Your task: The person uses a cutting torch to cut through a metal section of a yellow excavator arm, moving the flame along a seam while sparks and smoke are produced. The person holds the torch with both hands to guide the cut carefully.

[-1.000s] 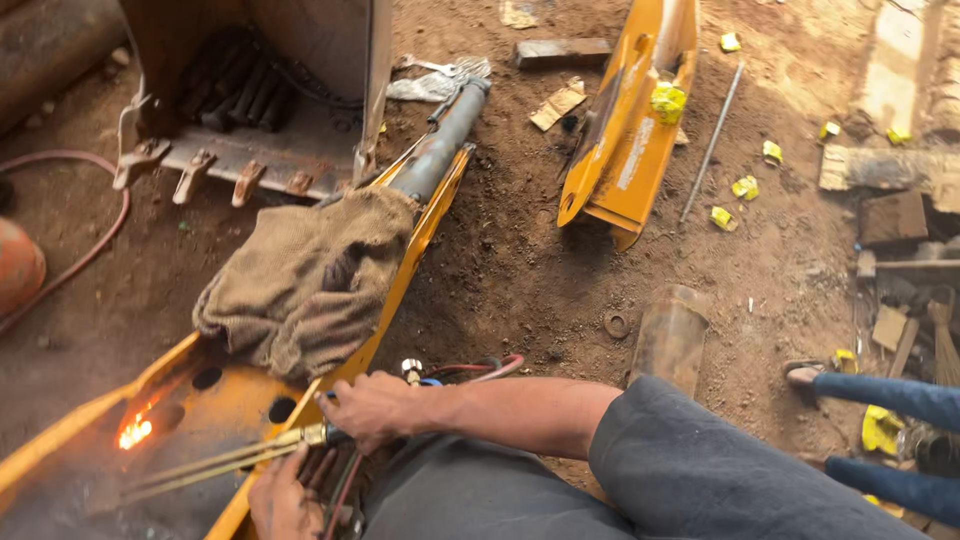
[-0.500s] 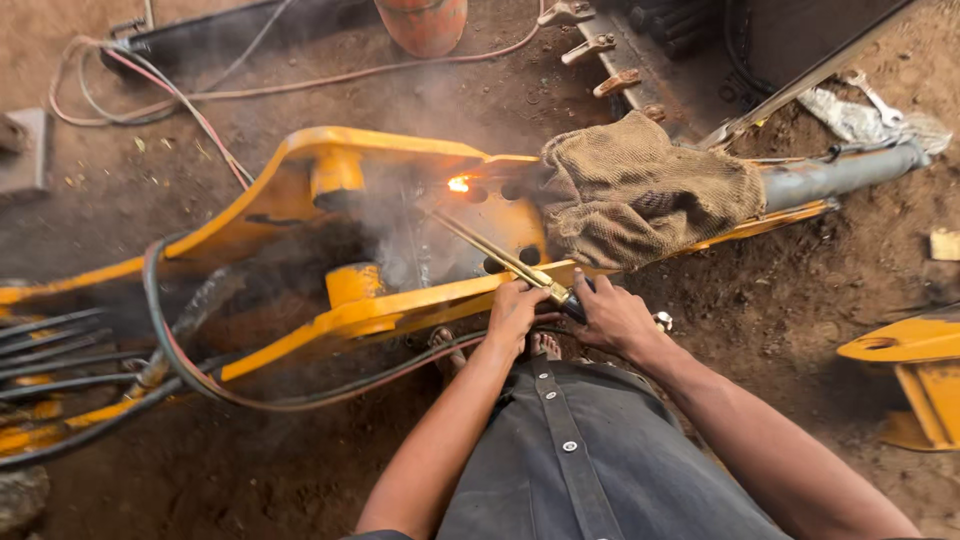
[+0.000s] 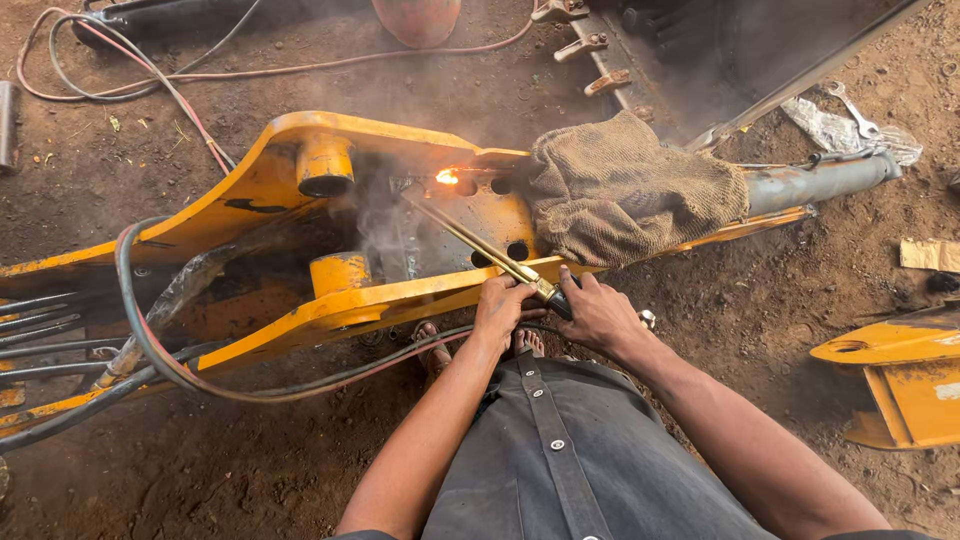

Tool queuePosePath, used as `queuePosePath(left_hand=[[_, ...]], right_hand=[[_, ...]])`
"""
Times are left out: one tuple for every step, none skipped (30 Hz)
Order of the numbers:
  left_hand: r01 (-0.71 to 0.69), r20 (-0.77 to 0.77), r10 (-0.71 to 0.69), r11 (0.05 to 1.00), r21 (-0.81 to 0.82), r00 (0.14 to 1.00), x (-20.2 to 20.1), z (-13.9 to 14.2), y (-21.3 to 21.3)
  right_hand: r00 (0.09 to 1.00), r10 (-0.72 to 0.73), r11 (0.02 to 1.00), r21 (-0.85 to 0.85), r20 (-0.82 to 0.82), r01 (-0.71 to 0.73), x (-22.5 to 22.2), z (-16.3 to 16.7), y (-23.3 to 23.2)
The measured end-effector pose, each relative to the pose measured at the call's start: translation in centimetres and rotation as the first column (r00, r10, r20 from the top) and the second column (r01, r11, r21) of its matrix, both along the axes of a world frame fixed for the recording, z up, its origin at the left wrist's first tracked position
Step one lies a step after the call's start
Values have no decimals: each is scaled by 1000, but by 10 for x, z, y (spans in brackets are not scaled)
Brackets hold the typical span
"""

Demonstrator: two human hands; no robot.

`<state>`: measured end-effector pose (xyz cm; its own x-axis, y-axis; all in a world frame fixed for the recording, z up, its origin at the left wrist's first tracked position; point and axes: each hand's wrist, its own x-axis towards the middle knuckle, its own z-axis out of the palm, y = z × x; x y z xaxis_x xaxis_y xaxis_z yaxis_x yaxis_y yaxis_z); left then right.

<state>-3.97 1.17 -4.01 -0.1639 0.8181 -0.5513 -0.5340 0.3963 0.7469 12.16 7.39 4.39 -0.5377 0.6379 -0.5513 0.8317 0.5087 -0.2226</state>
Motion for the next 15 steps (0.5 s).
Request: queuePosePath(left_hand=[[0,5,0,1000,1,1000,0,-1,-1],[-1,9,1,1000,3,1000,0,-1,-1],[-1,13,1,1000,4,1000,-1,-1,-1],[1,9,-1,1000,1,1000,0,-2,-2],[4,5,-4,1000,-1,1000,-1,-2,-2],[8,1,-8,1000,-1,1000,-1,-3,-1],[10,-3,-10,1000,-5,1000,-1,-3,-1],[11,-5,-11,1000,-9,1000,-1,-3,-1],[12,-9,-12,1000,-12,1000,-1,-4,-1],[14,-10,-14,1000,-10,1000,-1,-4,0],[16,-10,-16,1000,-8,1000,-1,-4,0],[17,-11,-17,1000,-7,1000,-1,-5,0],[17,-7,-17,1000,-6,1000,0,-5,-1],[17,-4,-17,1000,-3,1000,1,-6,0],[16,0,-16,1000,2,1000,1,-6,1]], right_hand=[[1000,-1,1000,-8,7,1,-1,0,0],[1000,-2,1000,-15,14,2,-1,-1,1],[1000,-4,1000,-19,12,4,-1,-1,1],[1000,-6,1000,-23,11,6,-1,-1,1],[1000,-8,1000,-26,9,9,-1,-1,1],[1000,-10,1000,-22,4,10,-1,-2,1],[1000,-12,1000,-19,0,12,-1,-2,1],[1000,-13,1000,-17,-4,12,0,-2,0],[1000,-14,1000,-14,-12,14,0,-3,0],[1000,-15,1000,-11,-20,15,1,-3,0],[1000,-16,1000,-9,-27,15,1,-4,-1],[999,-13,1000,-1,-33,13,2,-4,-1],[999,-10,1000,8,-39,10,3,-5,-2],[999,-7,1000,21,-45,8,3,-5,-1],[999,-6,1000,27,-49,7,4,-4,0]])
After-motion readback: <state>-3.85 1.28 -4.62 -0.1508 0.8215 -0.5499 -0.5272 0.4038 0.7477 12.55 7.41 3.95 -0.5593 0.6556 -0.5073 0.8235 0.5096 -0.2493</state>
